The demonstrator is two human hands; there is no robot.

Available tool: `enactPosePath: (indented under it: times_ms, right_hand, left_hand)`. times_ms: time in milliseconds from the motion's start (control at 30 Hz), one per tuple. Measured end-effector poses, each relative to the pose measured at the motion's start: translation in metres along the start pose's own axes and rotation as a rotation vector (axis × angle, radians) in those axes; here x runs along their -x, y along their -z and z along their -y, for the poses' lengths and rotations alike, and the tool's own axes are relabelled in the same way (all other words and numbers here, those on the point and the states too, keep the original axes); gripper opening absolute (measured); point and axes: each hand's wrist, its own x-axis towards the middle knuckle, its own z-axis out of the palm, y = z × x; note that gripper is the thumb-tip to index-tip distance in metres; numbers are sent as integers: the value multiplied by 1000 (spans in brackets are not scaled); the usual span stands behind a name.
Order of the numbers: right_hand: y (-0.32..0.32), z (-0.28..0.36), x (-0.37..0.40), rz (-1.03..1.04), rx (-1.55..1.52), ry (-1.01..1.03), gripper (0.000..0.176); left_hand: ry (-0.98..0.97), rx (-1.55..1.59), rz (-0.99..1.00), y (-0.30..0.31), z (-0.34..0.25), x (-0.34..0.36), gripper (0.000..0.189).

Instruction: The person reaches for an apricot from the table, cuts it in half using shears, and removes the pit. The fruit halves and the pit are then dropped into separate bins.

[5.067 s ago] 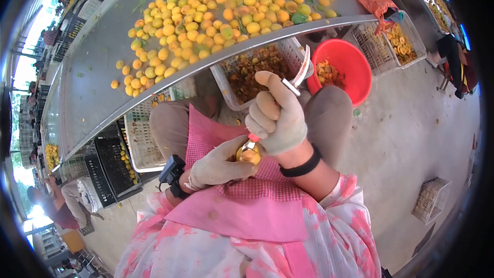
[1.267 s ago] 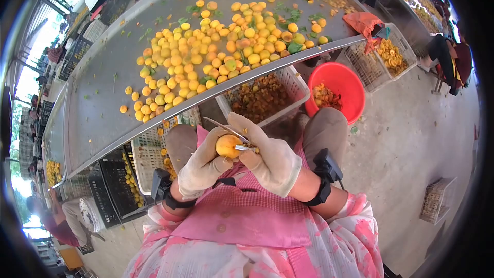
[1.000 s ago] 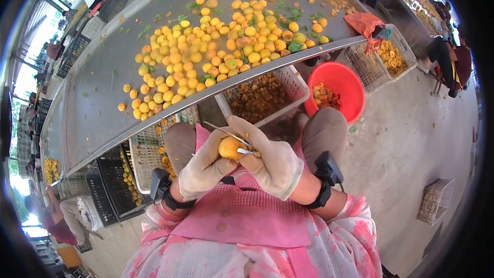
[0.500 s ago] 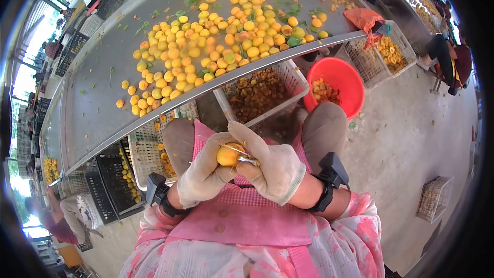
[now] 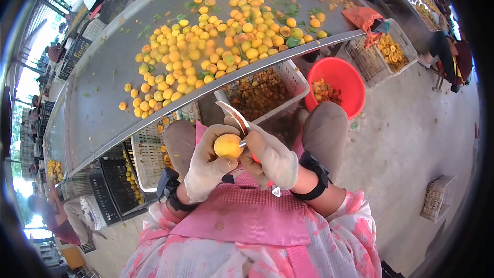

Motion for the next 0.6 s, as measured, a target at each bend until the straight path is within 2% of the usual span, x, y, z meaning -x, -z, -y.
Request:
enactPosePath:
  times_ms: [33,100,133,200,233,300,333,367,433,467,500,567,600]
  right_hand:
    - [6,-4,-1,2,-4,2,62]
    - [21,-14,-1,210,-333,-265,46]
    - [21,-15,0,210,-335,-264,46]
    - [19,-11,1,328,-638,-294,40]
    - [20,-9,1,329,-637,-292,40]
    - [23,-6,4,169,-295,-219,38]
    - [15,-5,3,49,-64,11,46]
    - [13,-2,5,51,-63,14,46]
    - [13,2,7,-13,294,121,67]
    - [14,-2,7,-45,420,172,67]
    - [15,-5,7,-44,420,175,67]
    - [15,-8,7,-90,769,339,68]
    - [14,-8,8,-90,771,341,68]
  left_hand:
    - [1,-5,-1,1,1,-2,54]
    - [-195,-179,60,3,2,-7,52]
    - [-194,-179,60,4,3,-9,52]
    - [-230,-65,80,3,4,-12,53]
    - [-231,-66,82,3,5,-11,53]
    - [-78,296,54,5,7,-5,58]
    - [-67,302,52,8,11,-6,65]
    - [-70,300,52,9,11,-6,65]
    - [-64,389,87,10,10,-7,66]
    - [-66,387,87,11,10,-7,66]
    - [-63,339,88,11,9,-7,66]
    - [-61,290,91,11,8,-6,66]
    - [-64,241,83,11,7,-5,66]
